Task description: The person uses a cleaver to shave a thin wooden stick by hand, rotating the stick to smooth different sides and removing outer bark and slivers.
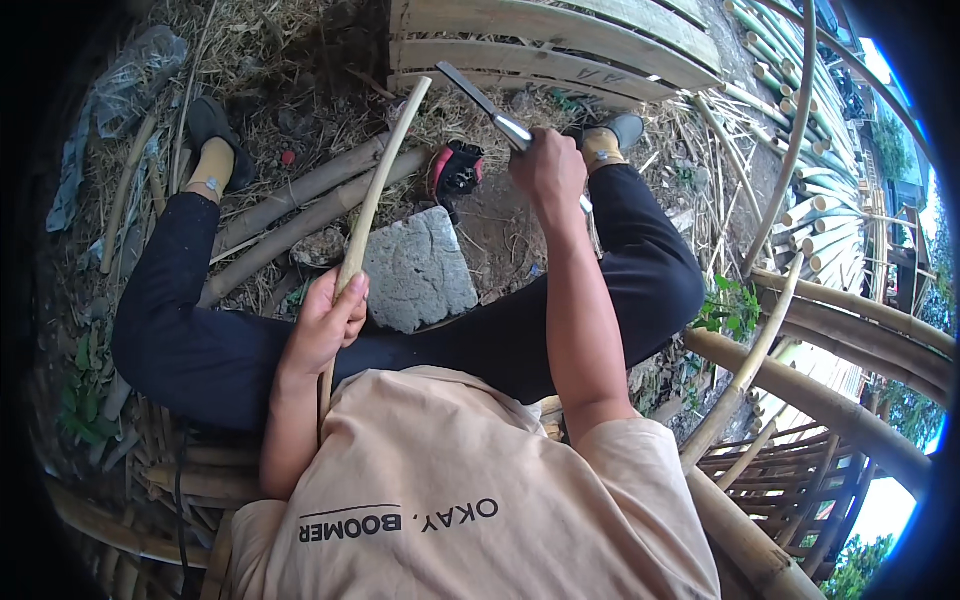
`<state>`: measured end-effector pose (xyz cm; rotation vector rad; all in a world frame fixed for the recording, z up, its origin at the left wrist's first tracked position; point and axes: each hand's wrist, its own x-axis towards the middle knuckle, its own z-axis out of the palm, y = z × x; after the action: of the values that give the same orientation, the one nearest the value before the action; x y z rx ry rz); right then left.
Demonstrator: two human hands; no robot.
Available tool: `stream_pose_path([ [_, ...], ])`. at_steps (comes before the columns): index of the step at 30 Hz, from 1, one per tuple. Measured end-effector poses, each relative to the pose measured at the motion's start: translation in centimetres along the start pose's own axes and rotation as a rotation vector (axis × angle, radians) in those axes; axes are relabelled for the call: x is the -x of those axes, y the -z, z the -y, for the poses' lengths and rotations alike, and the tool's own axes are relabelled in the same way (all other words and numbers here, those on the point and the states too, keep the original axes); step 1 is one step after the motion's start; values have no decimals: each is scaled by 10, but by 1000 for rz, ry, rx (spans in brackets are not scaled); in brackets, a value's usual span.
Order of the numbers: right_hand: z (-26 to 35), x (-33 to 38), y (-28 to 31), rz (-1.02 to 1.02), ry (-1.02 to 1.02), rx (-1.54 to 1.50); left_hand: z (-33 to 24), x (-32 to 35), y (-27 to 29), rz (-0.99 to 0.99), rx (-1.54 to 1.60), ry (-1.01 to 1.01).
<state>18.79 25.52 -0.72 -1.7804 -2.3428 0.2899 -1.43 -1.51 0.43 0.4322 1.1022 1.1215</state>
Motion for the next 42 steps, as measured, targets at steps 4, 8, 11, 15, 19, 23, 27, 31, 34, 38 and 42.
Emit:
stream_pose_path([
  [4,2,3,5,189,-23,-324,-7,-4,-3,-8,-20,-18],
  [8,22,11,22,403,-166,-941,-15,-6,-3,-25,-42,-23],
  [11,22,14,33,483,-227,-1279,-15,-9,-1,16,0,-8],
  [15,21,18,47,519,-281,-1371,-14,-11,3,146,117,36],
  [19,21,22,53,614,-309,-1485,-9,-12,7,425,440,113],
  [23,24,21,51,641,-247,-1439,-1,-11,9,662,628,126],
  [27,28,23,50,627,-259,-1387,0,-8,10,787,794,140],
  [31,25,25,49,667,-243,-1445,1,-10,11,770,855,159],
  [34,26,24,49,678,-289,-1539,0,-13,9,718,778,141],
  [38,28,28,47,702,-405,-1600,-3,-13,11,607,677,121],
  [42,27,41,77,790,-393,-1509,-29,-8,11,458,499,82],
])
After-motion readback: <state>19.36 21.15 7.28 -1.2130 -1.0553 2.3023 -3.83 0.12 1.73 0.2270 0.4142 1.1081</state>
